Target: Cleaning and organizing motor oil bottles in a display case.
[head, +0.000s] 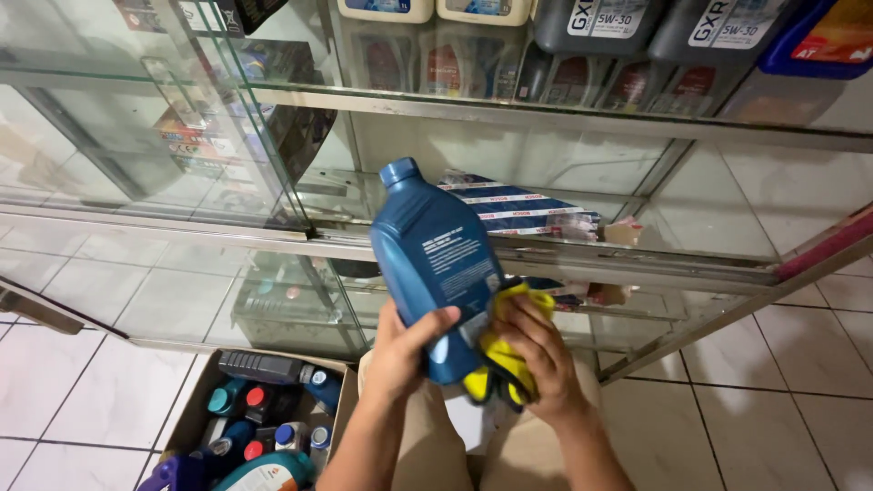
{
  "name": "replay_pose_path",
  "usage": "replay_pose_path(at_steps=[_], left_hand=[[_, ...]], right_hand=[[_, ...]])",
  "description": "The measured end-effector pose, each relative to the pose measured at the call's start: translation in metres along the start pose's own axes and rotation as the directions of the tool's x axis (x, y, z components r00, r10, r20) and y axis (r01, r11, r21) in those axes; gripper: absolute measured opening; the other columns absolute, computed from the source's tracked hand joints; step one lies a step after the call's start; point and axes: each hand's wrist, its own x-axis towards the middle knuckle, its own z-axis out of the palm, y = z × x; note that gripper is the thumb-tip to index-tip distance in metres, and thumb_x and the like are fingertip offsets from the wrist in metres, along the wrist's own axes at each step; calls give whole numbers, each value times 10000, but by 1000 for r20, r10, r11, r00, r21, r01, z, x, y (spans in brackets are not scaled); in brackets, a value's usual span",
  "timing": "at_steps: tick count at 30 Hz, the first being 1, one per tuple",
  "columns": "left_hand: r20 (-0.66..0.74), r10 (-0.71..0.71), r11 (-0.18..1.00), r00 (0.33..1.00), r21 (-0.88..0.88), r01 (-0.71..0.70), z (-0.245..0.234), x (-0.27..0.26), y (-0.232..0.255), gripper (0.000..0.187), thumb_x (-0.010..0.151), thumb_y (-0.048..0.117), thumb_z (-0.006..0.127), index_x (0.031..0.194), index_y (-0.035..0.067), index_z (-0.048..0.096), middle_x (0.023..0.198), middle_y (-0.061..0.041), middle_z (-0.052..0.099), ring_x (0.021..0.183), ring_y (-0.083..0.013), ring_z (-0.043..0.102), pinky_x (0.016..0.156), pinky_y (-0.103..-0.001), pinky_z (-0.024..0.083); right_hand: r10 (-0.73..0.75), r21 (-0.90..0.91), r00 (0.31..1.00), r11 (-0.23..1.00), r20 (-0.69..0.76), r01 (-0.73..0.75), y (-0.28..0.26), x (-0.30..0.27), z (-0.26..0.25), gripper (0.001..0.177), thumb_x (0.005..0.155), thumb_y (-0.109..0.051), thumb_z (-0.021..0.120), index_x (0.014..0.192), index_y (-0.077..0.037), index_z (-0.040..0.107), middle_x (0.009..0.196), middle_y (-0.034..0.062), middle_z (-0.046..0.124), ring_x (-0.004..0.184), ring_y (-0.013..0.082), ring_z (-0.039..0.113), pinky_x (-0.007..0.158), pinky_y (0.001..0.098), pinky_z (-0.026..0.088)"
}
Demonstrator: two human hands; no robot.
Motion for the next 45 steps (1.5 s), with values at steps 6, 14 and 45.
replay_pose_path(at_steps=[6, 14, 45], left_hand=[[-189, 148, 982, 971, 141, -123, 15, -2, 23, 438, 687, 46, 884, 1062, -62, 686, 777, -158, 701, 674, -226, 662, 539, -364, 556], [3, 253, 934, 968, 260, -245, 13, -8, 14, 520, 753, 3, 801, 1226, -33, 589, 1000, -163, 762, 781, -215, 727, 713, -304, 599], [325, 473, 782, 819, 273, -560, 82, 57, 122, 800, 876, 180, 813, 1505, -83, 395, 1313, -329, 619, 1160, -416, 678, 972, -511, 568]], right_hand=[[-51, 178, 997, 982, -66, 62, 54, 40, -14, 337, 854, -49, 733, 1189, -11, 738, 1291, 195, 705, 1179, 423, 674, 1063, 521, 489], [244, -299, 953, 937, 180, -183, 128, 110, -11, 939, 591, -30, 769, 1444, -48, 377, 1289, 172, 660, 1159, 383, 615, 1050, 476, 391], [450, 843, 893, 492, -30, -219, -23, 192, -58, 702, 860, -149, 662, 1511, -66, 416, 1321, 145, 605, 1128, 239, 622, 979, 432, 552]])
